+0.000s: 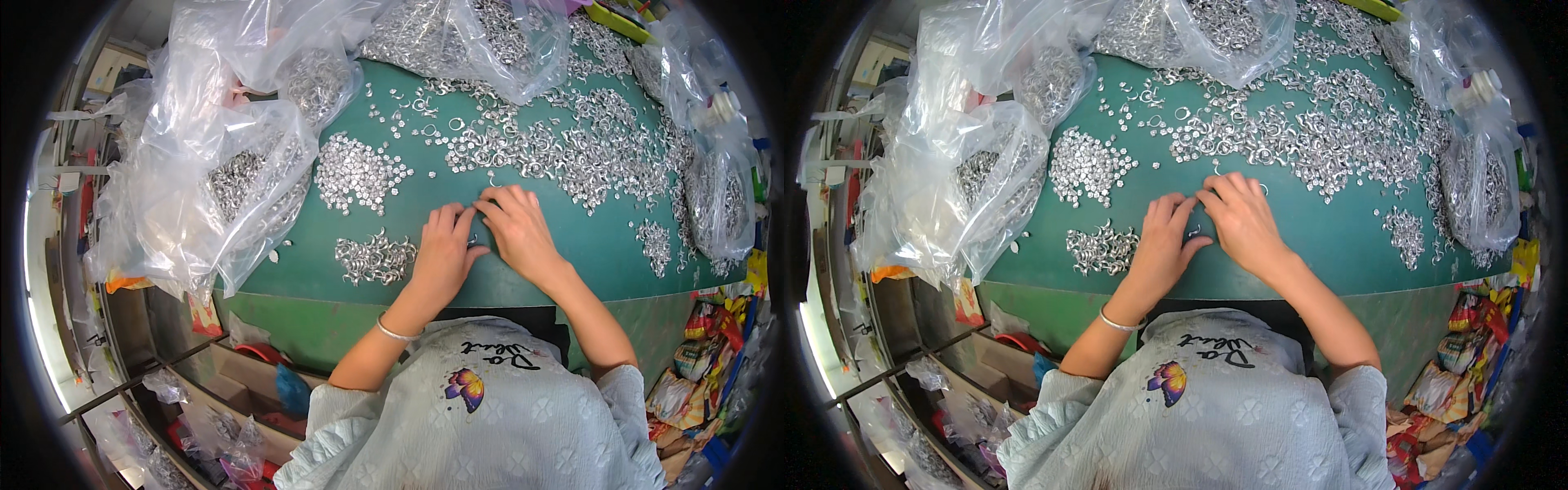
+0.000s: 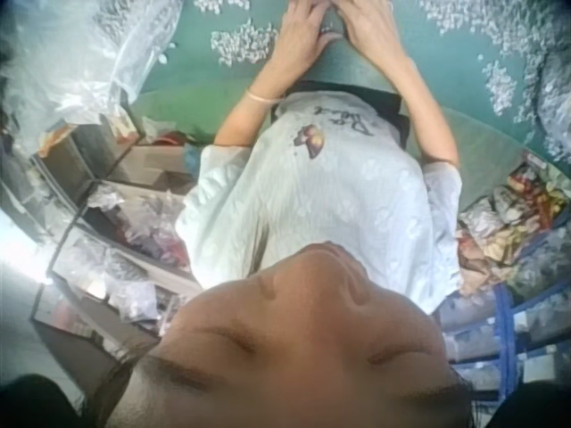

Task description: The person sorts small metal decorative items by hand on a green workstation table, picking them up from a large pile and placing them into different plastic bags.

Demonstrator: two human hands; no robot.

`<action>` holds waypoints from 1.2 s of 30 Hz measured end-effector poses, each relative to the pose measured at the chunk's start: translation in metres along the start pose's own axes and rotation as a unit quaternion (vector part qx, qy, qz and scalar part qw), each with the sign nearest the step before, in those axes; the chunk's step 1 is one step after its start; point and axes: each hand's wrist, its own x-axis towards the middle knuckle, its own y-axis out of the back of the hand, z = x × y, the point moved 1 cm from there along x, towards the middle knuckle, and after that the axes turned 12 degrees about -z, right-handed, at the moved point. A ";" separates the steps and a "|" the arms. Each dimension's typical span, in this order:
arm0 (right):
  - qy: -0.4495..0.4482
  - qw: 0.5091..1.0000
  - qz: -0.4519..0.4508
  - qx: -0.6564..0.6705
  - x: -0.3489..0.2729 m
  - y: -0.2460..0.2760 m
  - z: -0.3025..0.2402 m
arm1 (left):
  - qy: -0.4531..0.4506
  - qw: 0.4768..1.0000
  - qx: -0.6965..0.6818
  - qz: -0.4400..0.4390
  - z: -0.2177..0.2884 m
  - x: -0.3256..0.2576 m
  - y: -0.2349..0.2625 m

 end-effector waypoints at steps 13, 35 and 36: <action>-0.009 0.997 0.013 0.073 -0.010 -0.007 0.038 | -0.087 0.994 -0.065 -0.016 0.032 -0.023 -0.046; -0.314 0.936 -0.021 -0.159 -0.005 0.017 0.047 | 0.026 0.983 0.178 0.023 -0.005 0.079 -0.019; -0.297 0.944 -0.006 -0.141 -0.001 0.009 0.039 | 0.031 0.985 0.172 0.008 -0.009 0.080 -0.016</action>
